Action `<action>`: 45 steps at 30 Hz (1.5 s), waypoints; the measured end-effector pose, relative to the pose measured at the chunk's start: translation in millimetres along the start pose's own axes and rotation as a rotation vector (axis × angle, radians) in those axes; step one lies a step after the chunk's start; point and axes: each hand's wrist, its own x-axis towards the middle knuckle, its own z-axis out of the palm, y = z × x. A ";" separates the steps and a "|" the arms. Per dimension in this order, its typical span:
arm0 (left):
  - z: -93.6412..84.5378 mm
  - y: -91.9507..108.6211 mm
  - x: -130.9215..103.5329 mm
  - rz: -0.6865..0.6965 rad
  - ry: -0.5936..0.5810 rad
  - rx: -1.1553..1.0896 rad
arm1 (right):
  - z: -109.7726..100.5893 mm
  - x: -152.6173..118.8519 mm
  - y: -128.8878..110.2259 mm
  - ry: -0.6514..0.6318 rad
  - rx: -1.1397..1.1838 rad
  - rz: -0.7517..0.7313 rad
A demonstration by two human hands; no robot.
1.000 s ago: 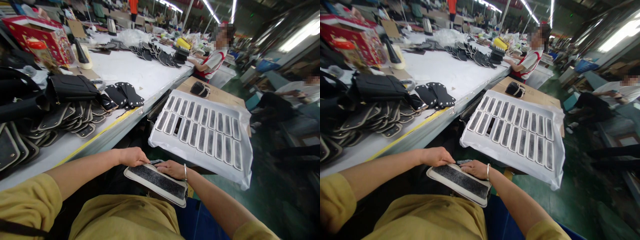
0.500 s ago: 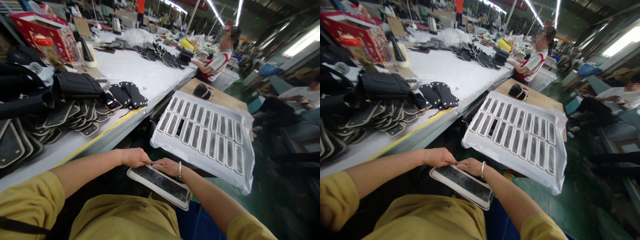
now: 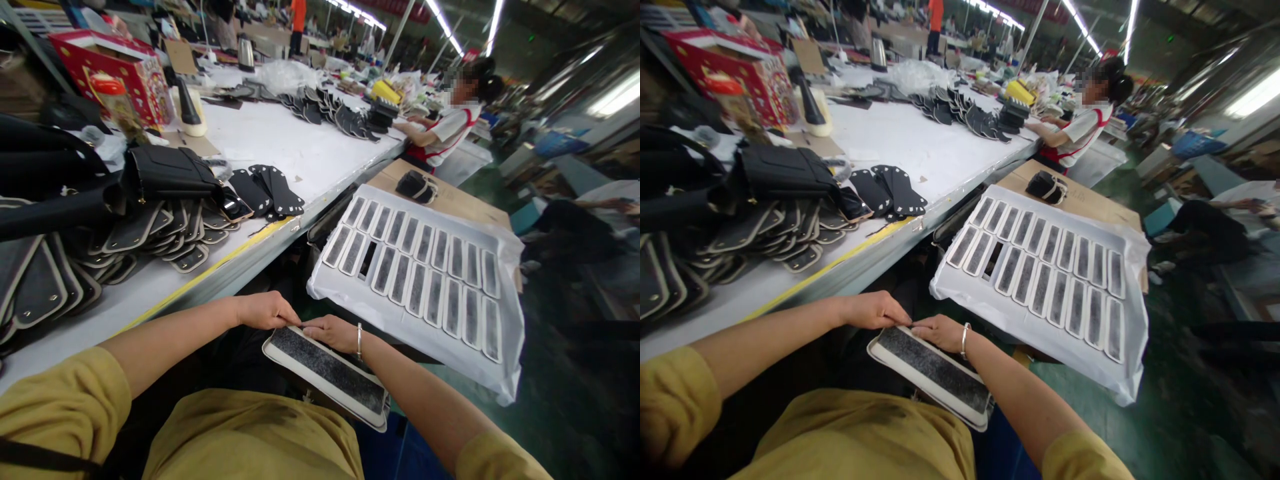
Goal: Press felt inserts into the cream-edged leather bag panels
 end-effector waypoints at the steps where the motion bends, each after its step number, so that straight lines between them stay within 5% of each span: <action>1: -0.1 0.8 -0.3 0.007 -0.001 0.007 | 0.5 2.6 -0.5 -0.004 -0.004 -0.006; 14: 4.8 5.0 -11.9 0.006 0.091 0.151 | 1.1 22.6 -10.4 -0.006 -0.078 0.008; 26: 4.8 23.9 -6.0 -0.052 0.050 0.433 | -24.0 -107.1 41.8 -0.051 -0.004 0.095; 31: 40.8 62.8 5.7 0.016 0.166 0.607 | -3.9 -131.5 40.5 0.360 -0.061 0.084; 34: 80.4 87.2 25.4 0.144 0.212 0.544 | 27.6 -157.9 34.0 0.643 -0.101 0.039; 38: 119.5 101.6 53.4 0.157 0.226 0.441 | 77.6 -181.6 30.3 0.869 -0.347 -0.178; 45: 133.6 98.9 57.1 0.119 0.307 0.447 | 124.4 -173.3 46.4 1.114 -0.494 -0.243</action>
